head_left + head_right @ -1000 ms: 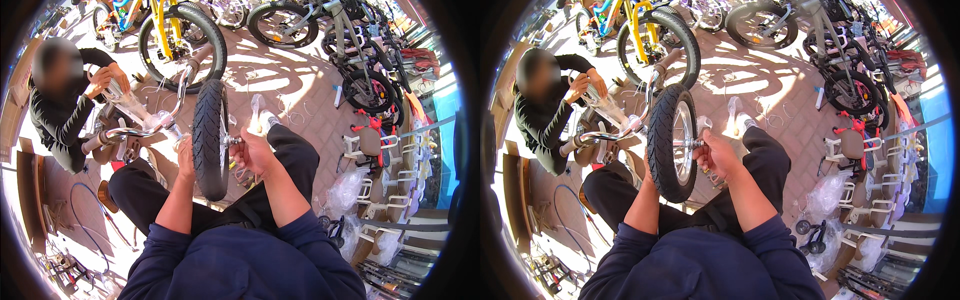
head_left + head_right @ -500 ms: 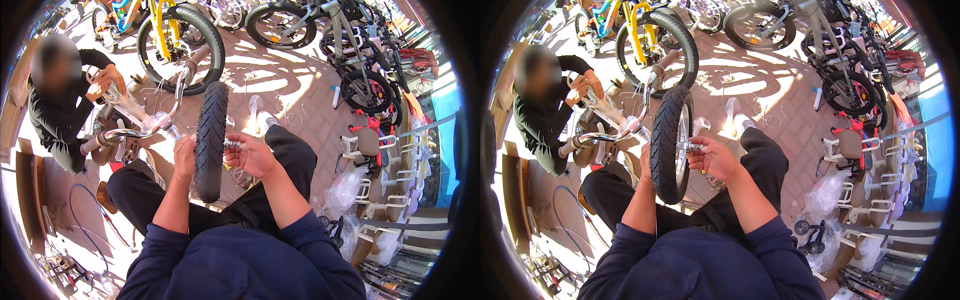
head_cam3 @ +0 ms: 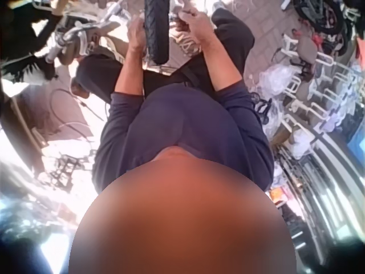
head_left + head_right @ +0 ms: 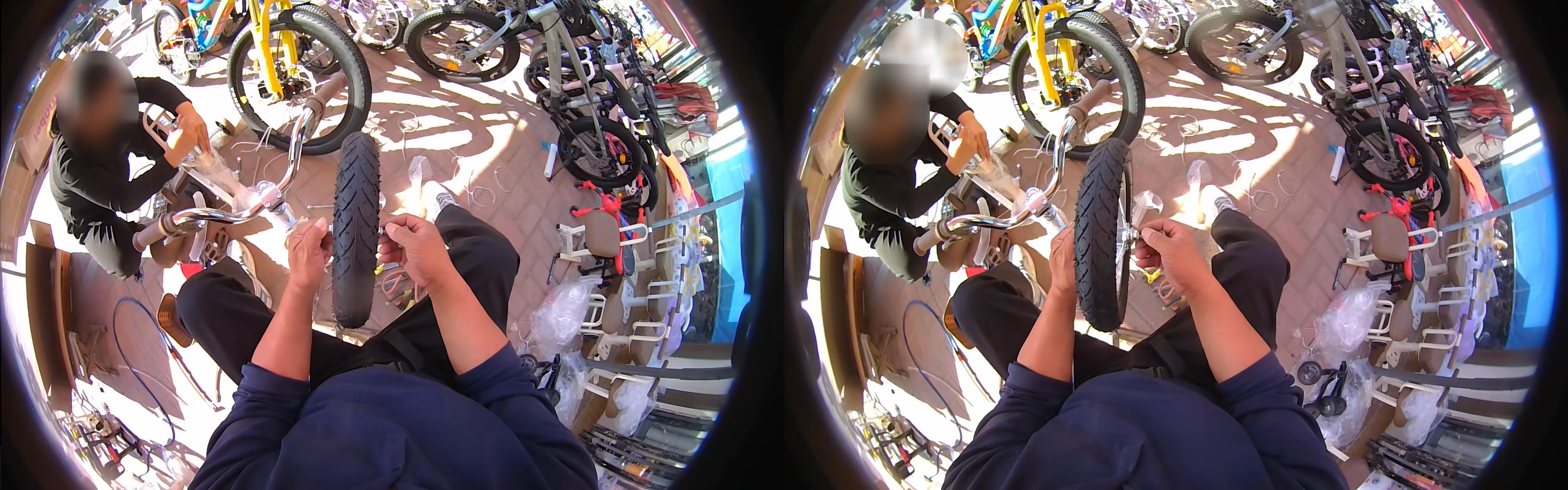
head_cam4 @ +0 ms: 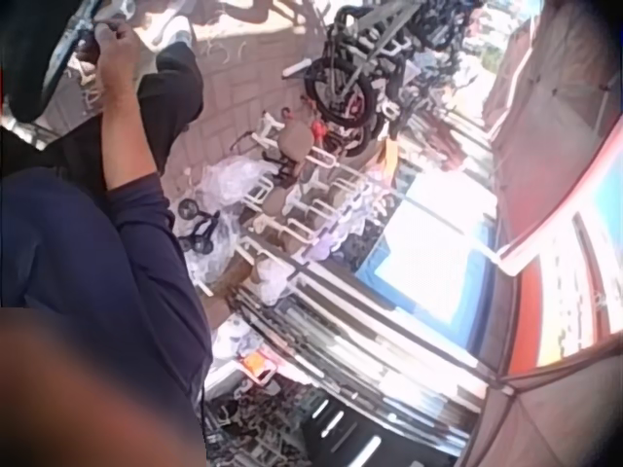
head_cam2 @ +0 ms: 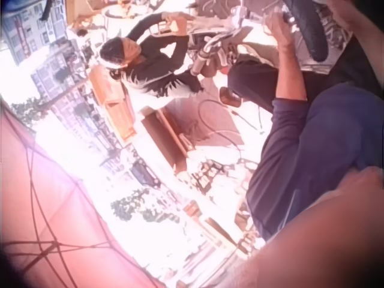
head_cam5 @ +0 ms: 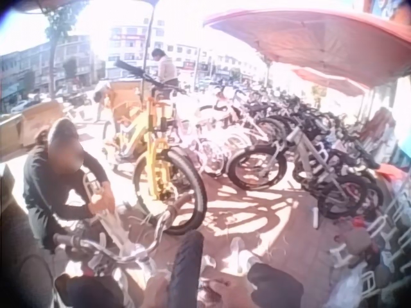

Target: The person assembles a bicycle by attaching the handlebar stem, tightening bolts, and installing the front wheel. They use an Allen key and a T-handle wrench to secure components and adjust the wheel axle nuts.

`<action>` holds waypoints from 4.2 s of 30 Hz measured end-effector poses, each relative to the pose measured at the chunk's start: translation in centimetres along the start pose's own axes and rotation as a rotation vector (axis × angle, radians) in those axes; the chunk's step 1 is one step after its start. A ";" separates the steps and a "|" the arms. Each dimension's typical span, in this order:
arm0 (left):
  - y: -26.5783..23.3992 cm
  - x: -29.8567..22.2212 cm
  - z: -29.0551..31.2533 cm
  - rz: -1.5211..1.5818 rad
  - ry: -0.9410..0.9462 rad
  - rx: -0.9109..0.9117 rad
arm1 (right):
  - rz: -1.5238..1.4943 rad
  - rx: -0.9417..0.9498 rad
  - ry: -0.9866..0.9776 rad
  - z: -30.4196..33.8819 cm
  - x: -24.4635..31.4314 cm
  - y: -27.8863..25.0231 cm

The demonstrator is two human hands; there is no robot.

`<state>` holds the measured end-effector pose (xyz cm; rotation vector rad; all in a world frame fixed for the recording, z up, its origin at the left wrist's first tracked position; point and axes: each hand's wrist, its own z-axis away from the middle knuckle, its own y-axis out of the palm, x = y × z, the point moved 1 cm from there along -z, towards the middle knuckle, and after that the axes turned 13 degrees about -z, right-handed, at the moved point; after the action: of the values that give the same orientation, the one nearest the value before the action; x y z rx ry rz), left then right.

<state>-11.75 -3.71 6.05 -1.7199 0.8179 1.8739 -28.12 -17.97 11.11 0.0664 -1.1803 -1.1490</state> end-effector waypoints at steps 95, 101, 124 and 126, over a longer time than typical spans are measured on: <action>-8.7 6.8 -8.2 -1.122 -0.316 -0.012 | 0.525 -0.309 0.327 -16.6 -11.0 -7.1; -10.3 4.7 -8.2 -1.308 -0.338 0.159 | 0.383 -0.294 0.384 -17.3 -11.7 -6.5; -3.8 10.8 -0.1 -0.164 -1.038 0.029 | 1.250 0.115 -0.277 -7.7 -4.2 5.5; -6.8 17.8 0.6 -1.238 -0.620 0.675 | 1.179 0.131 -0.225 -7.8 -1.8 4.8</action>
<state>-9.42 0.59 -12.36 -0.7522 0.0137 0.9444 -18.97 -18.28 9.13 -0.6028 -1.1911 -0.0332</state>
